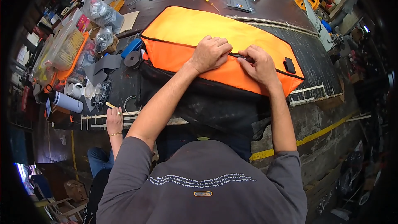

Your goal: Inspecting and adjusting the zippers and internal compartments of a large orange and black trauma bag at a workbench.

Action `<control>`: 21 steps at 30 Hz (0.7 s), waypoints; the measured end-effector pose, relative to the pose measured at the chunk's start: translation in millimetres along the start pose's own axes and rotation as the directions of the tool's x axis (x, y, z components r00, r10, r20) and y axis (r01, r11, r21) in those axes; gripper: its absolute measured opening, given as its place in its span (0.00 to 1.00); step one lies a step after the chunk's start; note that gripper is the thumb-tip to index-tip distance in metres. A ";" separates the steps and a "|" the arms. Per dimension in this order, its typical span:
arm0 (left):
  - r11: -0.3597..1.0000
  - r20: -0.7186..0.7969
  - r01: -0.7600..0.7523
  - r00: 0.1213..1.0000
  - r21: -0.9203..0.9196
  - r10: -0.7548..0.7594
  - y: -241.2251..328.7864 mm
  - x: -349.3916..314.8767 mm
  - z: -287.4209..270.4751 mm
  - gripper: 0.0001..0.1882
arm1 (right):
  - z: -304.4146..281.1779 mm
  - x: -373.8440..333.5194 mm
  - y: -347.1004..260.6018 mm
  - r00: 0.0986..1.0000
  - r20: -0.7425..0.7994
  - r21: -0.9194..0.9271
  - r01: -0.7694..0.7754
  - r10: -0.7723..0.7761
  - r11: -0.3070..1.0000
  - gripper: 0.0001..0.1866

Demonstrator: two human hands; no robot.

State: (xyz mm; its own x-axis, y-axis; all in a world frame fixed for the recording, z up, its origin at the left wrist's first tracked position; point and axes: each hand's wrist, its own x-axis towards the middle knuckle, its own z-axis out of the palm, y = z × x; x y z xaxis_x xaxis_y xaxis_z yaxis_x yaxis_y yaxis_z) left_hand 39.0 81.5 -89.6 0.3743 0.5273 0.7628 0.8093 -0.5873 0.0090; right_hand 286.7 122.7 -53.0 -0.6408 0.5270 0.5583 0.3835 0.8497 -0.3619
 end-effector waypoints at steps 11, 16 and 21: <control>1.000 -0.012 0.015 1.000 -0.014 -0.015 0.9 -1.4 1.6 0.07 | 5.8 10.7 2.8 0.998 0.028 0.088 -0.058 0.056 0.994 0.09; 1.000 -0.024 0.009 1.000 -0.020 -0.010 2.1 -1.5 1.3 0.07 | 6.3 9.9 3.9 0.997 0.022 0.073 -0.071 0.069 0.995 0.09; 1.000 -0.012 0.014 1.000 -0.014 -0.014 3.0 -1.5 -0.1 0.07 | 10.0 13.6 0.3 0.997 0.037 0.096 -0.075 0.072 0.993 0.09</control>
State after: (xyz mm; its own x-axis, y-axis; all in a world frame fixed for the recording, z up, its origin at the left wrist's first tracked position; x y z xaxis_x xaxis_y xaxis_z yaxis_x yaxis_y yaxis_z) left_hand 40.9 78.9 -90.7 0.3568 0.5281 0.7706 0.8080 -0.5885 0.0292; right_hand 271.5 129.9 -53.0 -0.6357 0.5858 0.5028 0.3652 0.8020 -0.4726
